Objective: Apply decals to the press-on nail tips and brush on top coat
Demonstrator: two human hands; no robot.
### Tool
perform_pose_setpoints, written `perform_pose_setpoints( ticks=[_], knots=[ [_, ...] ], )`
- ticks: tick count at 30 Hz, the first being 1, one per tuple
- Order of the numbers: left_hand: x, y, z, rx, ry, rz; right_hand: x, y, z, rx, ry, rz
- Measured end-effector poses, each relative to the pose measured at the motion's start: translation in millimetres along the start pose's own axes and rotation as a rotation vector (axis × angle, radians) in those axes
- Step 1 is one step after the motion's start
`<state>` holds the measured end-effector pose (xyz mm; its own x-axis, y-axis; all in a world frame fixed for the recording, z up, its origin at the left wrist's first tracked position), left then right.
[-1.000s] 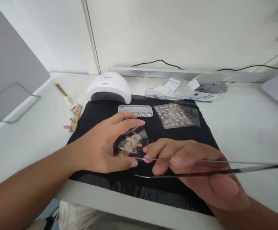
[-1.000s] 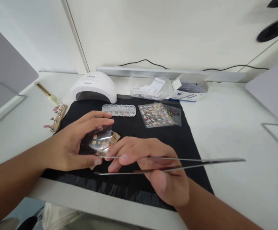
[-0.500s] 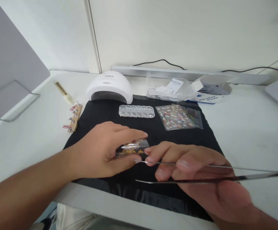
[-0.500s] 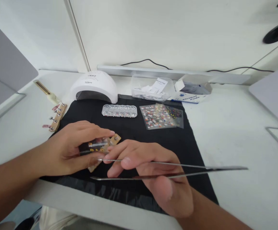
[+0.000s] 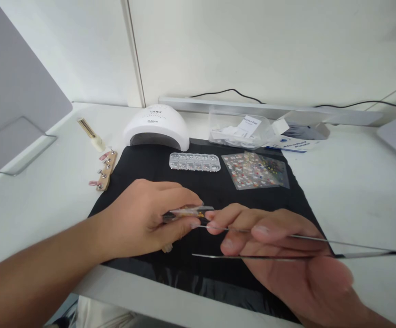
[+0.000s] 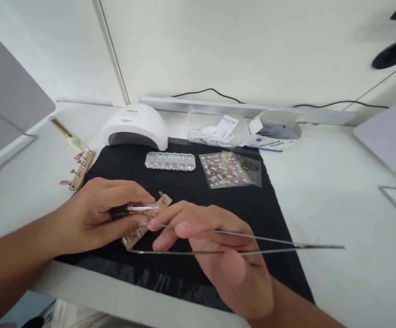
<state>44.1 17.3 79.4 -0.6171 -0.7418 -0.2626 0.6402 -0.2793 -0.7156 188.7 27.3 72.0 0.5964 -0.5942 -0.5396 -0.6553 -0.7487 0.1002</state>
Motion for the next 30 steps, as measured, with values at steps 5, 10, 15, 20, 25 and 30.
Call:
perform_pose_setpoints(
  ticks=[5, 10, 15, 20, 25, 30],
  knots=[
    [1, 1.7, 1, 0.007, 0.021, -0.037, 2, -8, -5, 0.011, -0.009, 0.071],
    [0, 5.5, 6, -0.035, 0.045, -0.094, 1, -21, -20, 0.121, -0.026, 0.209],
    [4, 4.3, 8, -0.09, 0.043, -0.054, 3, -23, -23, 0.211, -0.031, 0.21],
    [5, 8.3, 2, -0.029, -0.035, -0.112, 7, -22, -20, 0.257, -0.032, 0.189],
    [4, 8.6, 3, -0.004, -0.042, -0.139, 9, -21, -18, 0.25, -0.036, 0.165],
    [3, 10.0, 5, 0.036, -0.028, -0.147, 10, -21, -11, 0.22, -0.024, 0.138]
  ],
)
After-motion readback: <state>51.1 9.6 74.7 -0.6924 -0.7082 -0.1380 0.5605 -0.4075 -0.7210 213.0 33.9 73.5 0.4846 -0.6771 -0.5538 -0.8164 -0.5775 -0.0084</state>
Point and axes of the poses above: each hand's wrist, its own x-axis away from the middle knuckle, its own y-axis out of the palm, z = x × y, the point moved 9 cm from there along -x, towards the middle knuckle, and after that the axes turned 9 degrees about -z, right-handed, at the moved point
